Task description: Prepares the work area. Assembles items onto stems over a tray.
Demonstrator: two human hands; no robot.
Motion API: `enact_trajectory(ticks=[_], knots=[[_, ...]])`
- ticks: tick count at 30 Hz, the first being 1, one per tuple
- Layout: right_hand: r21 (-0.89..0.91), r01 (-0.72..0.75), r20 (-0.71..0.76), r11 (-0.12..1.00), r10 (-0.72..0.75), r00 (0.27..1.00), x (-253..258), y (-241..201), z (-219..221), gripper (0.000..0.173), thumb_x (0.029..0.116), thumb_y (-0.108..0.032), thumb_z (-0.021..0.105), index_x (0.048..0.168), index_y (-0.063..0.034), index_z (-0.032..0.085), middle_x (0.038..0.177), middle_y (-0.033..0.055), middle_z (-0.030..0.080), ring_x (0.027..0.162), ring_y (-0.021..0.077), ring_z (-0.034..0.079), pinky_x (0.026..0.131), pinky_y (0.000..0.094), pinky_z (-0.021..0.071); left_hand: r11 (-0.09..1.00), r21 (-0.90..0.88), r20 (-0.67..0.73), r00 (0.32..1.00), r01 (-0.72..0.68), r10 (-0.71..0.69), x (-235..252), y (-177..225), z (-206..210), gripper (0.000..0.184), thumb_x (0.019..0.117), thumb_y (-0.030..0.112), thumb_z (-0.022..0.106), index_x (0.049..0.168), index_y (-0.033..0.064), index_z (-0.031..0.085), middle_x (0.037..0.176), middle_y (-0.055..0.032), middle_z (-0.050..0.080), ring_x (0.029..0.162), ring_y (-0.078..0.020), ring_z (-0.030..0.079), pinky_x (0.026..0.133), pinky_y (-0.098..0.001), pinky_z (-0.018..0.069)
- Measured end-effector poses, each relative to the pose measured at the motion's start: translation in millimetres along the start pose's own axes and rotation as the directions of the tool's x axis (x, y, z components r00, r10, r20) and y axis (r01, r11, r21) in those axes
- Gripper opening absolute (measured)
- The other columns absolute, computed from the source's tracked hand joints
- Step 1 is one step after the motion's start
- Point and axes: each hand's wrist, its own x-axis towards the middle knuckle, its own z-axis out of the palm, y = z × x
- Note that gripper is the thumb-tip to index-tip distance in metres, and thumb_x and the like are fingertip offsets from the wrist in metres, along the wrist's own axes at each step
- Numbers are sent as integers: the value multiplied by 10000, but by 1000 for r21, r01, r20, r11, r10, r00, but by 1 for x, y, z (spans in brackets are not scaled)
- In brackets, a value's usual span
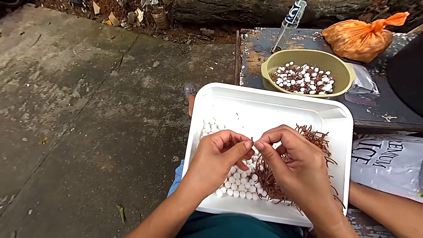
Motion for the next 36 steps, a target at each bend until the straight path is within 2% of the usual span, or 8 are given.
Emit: enact_trajectory(ticks=[6, 13, 17, 20, 22, 25, 30, 36], knots=[[-139, -17, -54, 990, 10, 999, 15, 14, -25, 161, 1007, -183, 623, 1013, -71, 739, 946, -18, 647, 720, -63, 535, 570, 68, 408, 995, 45, -92, 991, -89, 93, 1, 3, -8, 84, 992, 44, 621, 961, 46, 699, 819, -40, 699, 664, -71, 670, 583, -191, 570], [-415, -3, 261, 910, 123, 958, 3, 29, -20, 121, 905, -123, 698, 989, -130, 786, 933, 43, 650, 809, 223, 632, 644, 376, 523, 992, 70, -132, 985, -103, 112, 3, 2, -9, 114, 963, 24, 627, 867, 66, 670, 722, -10, 632, 576, -55, 594, 544, -173, 527], [-403, -7, 306, 915, 142, 941, 1, 35, -15, 116, 870, -127, 748, 968, -161, 799, 904, 32, 616, 827, 215, 616, 658, 358, 512, 986, 116, -118, 984, -122, 136, 2, -1, -5, 106, 932, 25, 650, 836, 70, 659, 697, -1, 611, 566, -55, 585, 535, -168, 517], [-216, -110, 242, 970, 162, 957, 2, 33, -17, 113, 907, -193, 684, 978, -153, 762, 922, -38, 635, 758, 53, 605, 613, 197, 500, 961, 217, -107, 975, -169, 196, 0, -3, 2, 93, 906, 37, 678, 834, 93, 663, 720, 18, 633, 587, -41, 586, 539, -154, 497], [136, -284, 254, 949, 244, 936, 7, 23, -23, 101, 932, -180, 674, 1009, -154, 734, 945, -59, 718, 761, 27, 698, 633, 168, 598, 943, 264, -100, 967, -201, 234, -2, -4, 4, 65, 896, 54, 698, 854, 101, 680, 752, 24, 662, 611, -39, 617, 553, -157, 525], [601, -471, 359, 646, 308, 881, 10, 11, -26, 127, 943, -47, 672, 1042, -92, 739, 973, 67, 759, 808, 132, 751, 705, 267, 644, 946, 231, -99, 962, -226, 254, -3, -3, 8, 34, 904, 61, 707, 886, 88, 697, 800, -2, 700, 660, -73, 675, 593, -191, 579], [774, -533, 421, 342, 351, 837, 8, 7, -19, 164, 949, -7, 662, 1063, -82, 752, 1003, 93, 754, 835, 129, 755, 741, 265, 640, 908, 250, -141, 915, -337, 379, -5, 2, 15, 41, 898, 55, 715, 911, 85, 689, 826, 15, 701, 678, -47, 674, 608, -175, 578], [814, -518, 407, 261, 379, 831, 6, 3, -13, 152, 967, -31, 653, 1067, -77, 758, 980, 90, 765, 835, 117, 757, 751, 253, 636, 816, 356, -159, 830, -456, 534, -3, -4, 18, 88, 841, 27, 698, 915, 65, 670, 825, 42, 689, 732, -7, 676, 673, -163, 590]])
